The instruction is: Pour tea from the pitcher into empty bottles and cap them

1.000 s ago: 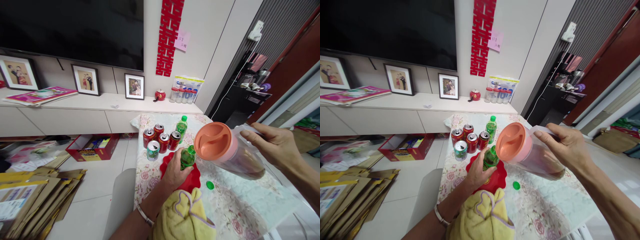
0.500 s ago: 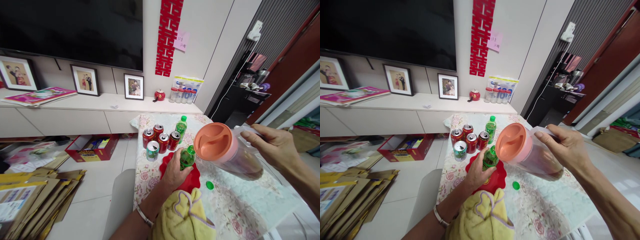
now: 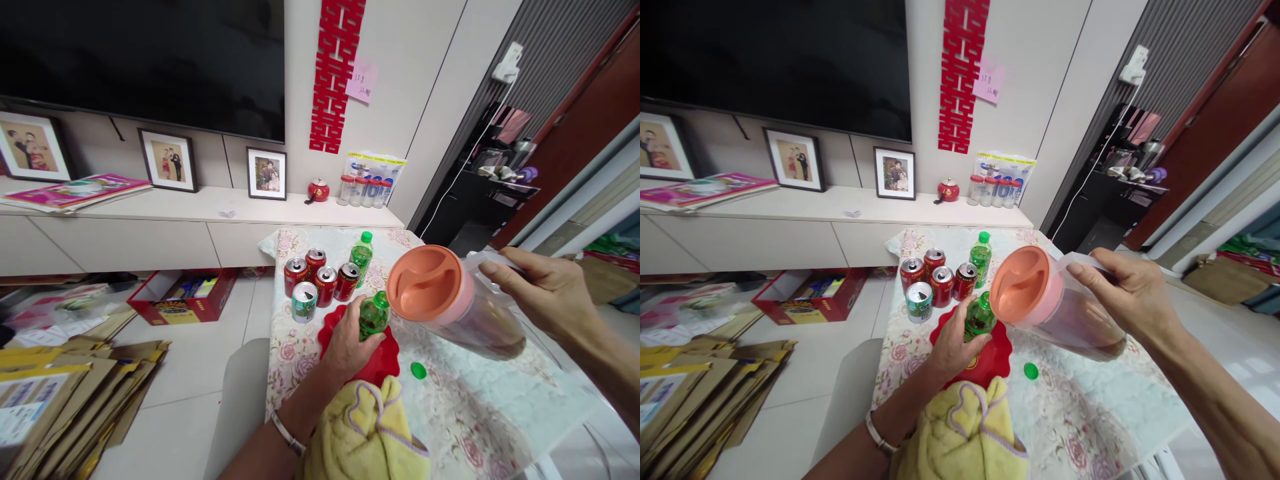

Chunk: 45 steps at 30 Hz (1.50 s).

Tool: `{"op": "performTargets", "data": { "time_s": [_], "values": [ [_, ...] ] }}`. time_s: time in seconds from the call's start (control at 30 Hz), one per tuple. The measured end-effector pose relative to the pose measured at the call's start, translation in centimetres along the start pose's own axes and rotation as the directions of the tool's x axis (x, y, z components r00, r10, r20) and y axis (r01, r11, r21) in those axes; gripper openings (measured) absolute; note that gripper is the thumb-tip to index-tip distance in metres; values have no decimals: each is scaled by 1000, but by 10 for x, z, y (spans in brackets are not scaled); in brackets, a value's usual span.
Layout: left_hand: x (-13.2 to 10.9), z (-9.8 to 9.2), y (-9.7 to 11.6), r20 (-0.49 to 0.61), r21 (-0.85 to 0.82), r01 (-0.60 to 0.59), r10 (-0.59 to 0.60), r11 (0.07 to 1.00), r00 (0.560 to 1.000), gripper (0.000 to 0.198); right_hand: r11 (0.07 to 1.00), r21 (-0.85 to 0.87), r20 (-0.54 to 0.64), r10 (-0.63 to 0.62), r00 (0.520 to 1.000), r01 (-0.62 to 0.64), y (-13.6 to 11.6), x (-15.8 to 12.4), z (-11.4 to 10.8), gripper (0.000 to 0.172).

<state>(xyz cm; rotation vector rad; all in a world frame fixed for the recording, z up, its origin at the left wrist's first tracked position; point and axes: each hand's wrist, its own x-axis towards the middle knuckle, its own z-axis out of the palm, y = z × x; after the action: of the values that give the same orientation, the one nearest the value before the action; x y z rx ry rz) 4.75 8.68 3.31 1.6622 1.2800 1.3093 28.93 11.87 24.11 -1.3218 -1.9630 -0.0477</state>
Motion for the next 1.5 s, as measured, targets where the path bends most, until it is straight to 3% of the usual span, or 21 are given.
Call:
{"op": "performTargets", "data": {
  "time_s": [0.77,1.5],
  "values": [
    [0,1,-2,3,14,4,-4,1000,1000,77,999,-30,-6,-34,999,34,10,1,0,63],
    [0,0,-1,10,25,1,-1,1000,1000,76,999,4,31,-40,999,40,4,2,-3,61]
  ]
}}
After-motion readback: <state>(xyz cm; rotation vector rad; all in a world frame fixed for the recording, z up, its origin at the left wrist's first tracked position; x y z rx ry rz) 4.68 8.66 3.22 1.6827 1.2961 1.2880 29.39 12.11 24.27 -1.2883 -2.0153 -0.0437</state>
